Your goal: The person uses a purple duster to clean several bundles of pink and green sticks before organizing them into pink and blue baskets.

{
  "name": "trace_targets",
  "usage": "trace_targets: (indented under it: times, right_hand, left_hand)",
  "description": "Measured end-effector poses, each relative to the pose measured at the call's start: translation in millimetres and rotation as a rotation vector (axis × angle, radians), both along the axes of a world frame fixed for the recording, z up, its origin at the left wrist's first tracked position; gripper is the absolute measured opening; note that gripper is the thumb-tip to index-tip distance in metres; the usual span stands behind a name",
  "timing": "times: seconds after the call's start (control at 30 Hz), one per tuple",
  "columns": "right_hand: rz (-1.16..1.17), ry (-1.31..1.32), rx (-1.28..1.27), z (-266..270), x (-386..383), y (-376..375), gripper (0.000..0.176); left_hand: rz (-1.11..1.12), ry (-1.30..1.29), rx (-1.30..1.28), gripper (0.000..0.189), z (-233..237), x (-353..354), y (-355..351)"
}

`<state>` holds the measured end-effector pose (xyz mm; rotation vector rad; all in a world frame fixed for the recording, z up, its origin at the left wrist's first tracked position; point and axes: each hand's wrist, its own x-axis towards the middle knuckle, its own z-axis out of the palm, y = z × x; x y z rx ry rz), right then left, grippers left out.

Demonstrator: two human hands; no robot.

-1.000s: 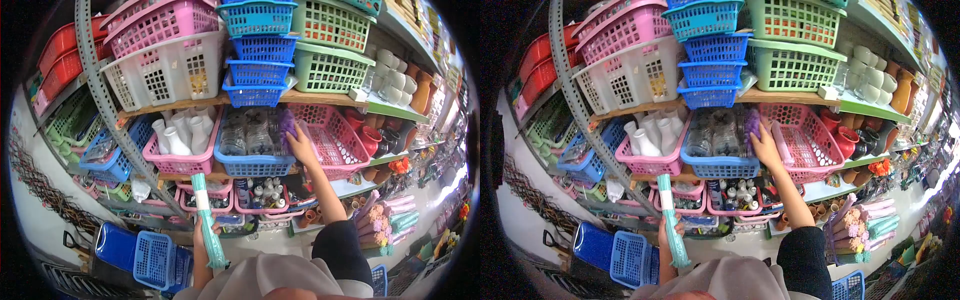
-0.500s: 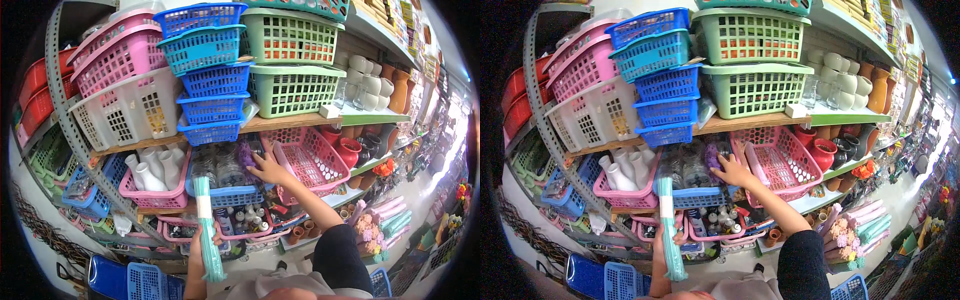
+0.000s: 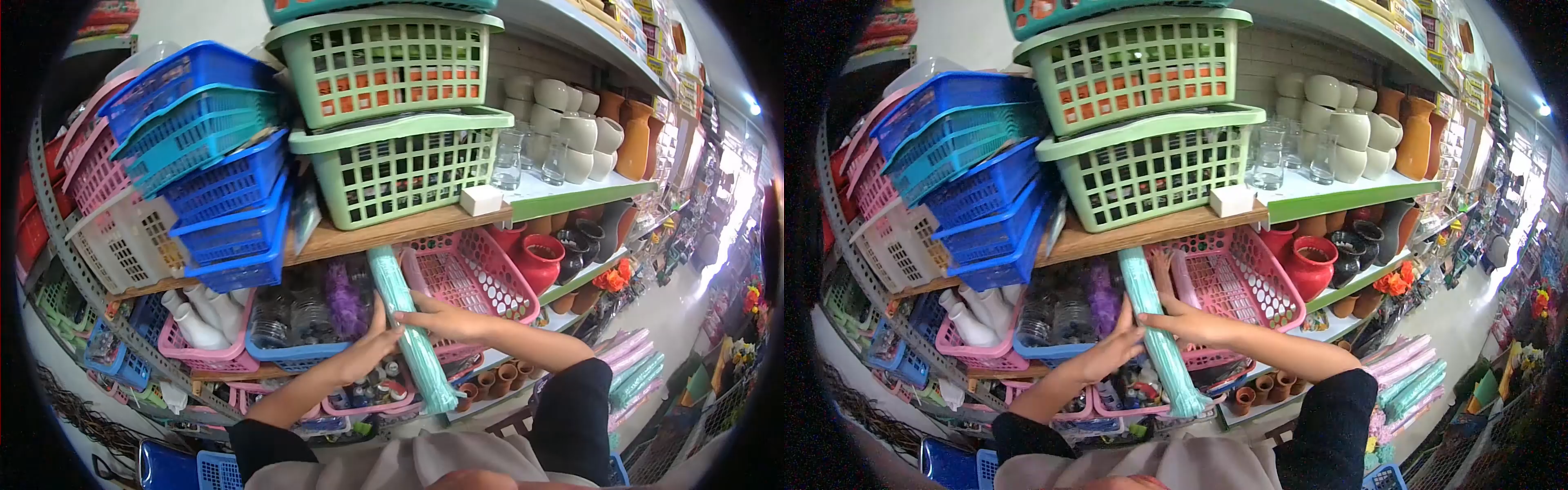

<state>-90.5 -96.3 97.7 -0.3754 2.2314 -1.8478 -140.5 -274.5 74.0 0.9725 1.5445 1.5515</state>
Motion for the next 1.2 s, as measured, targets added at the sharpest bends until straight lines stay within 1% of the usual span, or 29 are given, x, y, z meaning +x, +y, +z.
trace_targets:
  times: [0.03,0.1,0.17,0.2,0.23,0.3,0.33,0.37,0.4,0.43,0.47,0.5,0.57,0.6,0.63,0.67,0.7,0.73,0.77,0.8,0.83,0.9,0.93,1.0,1.03,1.1,1.13,1.17,1.2]
  right_hand:
    - [-0.013,-0.072,-0.006,0,0,15,0.067]
    - [-0.043,-0.126,-0.028,-8,-8,43,0.065]
    - [-0.066,-0.215,-0.153,-1,-9,62,0.059]
    - [-0.094,-0.208,-0.085,-3,-16,76,0.059]
    - [-0.120,-0.200,-0.016,-9,-26,92,0.058]
    - [-0.236,-0.172,0.083,-23,-51,119,0.057]
    - [-0.253,-0.166,0.083,-39,-72,137,0.053]
    - [-0.269,-0.161,0.083,-53,-90,153,0.049]
    - [-0.303,-0.102,0.184,-55,-99,160,0.045]
    - [-0.334,-0.042,0.285,-55,-108,167,0.041]
    - [-0.305,-0.142,0.384,-57,-120,178,0.039]
    - [-0.294,-0.151,0.388,-59,-131,183,0.039]
    - [-0.311,-0.298,0.471,-68,-153,191,0.042]
    - [-0.316,-0.223,0.411,-98,-178,209,0.043]
    - [-0.307,-0.219,0.414,-118,-194,222,0.043]
    - [-0.205,-0.208,0.441,-134,-208,234,0.044]
    - [-0.103,-0.195,0.467,-143,-223,241,0.044]
    - [-0.075,-0.465,0.625,-147,-241,240,0.060]
    - [-0.068,-0.455,0.625,-144,-248,239,0.060]
    - [-0.059,-0.444,0.625,-149,-244,240,0.061]
    - [-0.047,-0.436,0.627,-155,-245,234,0.062]
    - [-0.022,-0.425,0.633,-153,-257,217,0.063]
    - [-0.009,-0.422,0.635,-155,-261,207,0.063]
    - [0.012,-0.417,0.636,-155,-263,205,0.065]
    - [0.019,-0.415,0.637,-156,-266,200,0.065]
    - [0.032,-0.410,0.638,-154,-274,186,0.067]
    - [0.038,-0.407,0.639,-154,-274,181,0.067]
    - [0.044,-0.402,0.640,-154,-275,175,0.068]
    - [0.050,-0.396,0.640,-155,-281,158,0.069]
  left_hand:
    - [-0.005,0.152,-0.026,0.081,0,-3,11]
    - [-0.009,0.425,-0.143,0.082,10,-8,31]
    - [0.023,0.666,-0.258,0.078,12,-25,48]
    - [0.068,0.849,-0.332,0.072,9,-35,55]
    - [0.076,0.917,-0.352,0.068,2,-45,62]
    - [-0.017,1.033,-0.404,0.065,-8,-61,79]
    - [-0.010,1.023,-0.403,0.065,-8,-62,86]
    - [-0.110,1.131,-0.506,0.062,-9,-62,95]
    - [-0.215,1.234,-0.609,0.059,-11,-60,104]
    - [-0.209,1.219,-0.609,0.059,-15,-59,114]
    - [-0.314,1.346,-0.670,0.058,-21,-60,124]
    - [-0.423,1.471,-0.731,0.058,-29,-61,134]
    - [-0.420,1.471,-0.758,0.058,-60,-69,151]
    - [-0.401,1.481,-0.721,0.058,-76,-74,156]
    - [-0.380,1.491,-0.684,0.058,-94,-79,160]
    - [-0.323,1.529,-0.592,0.057,-118,-88,160]
    - [-0.312,1.531,-0.598,0.057,-113,-88,164]
    - [-0.428,1.420,-0.787,0.055,-104,-86,169]
    - [-0.543,1.292,-0.971,0.054,-98,-87,171]
    - [-0.498,1.280,-0.900,0.050,-103,-92,168]
    - [-0.489,1.276,-0.906,0.050,-103,-95,165]
    - [-0.386,1.317,-0.850,0.051,-101,-96,160]
    - [-0.380,1.309,-0.855,0.051,-104,-97,160]
    - [-0.310,1.310,-0.754,0.053,-108,-98,160]
    - [-0.307,1.305,-0.756,0.053,-111,-98,160]
    - [-0.158,1.358,-0.600,0.058,-103,-91,158]
    - [-0.137,1.483,-0.494,0.064,-101,-89,155]
    - [-0.133,1.482,-0.496,0.064,-105,-90,155]
    - [-0.196,1.557,-0.480,0.066,-108,-92,156]
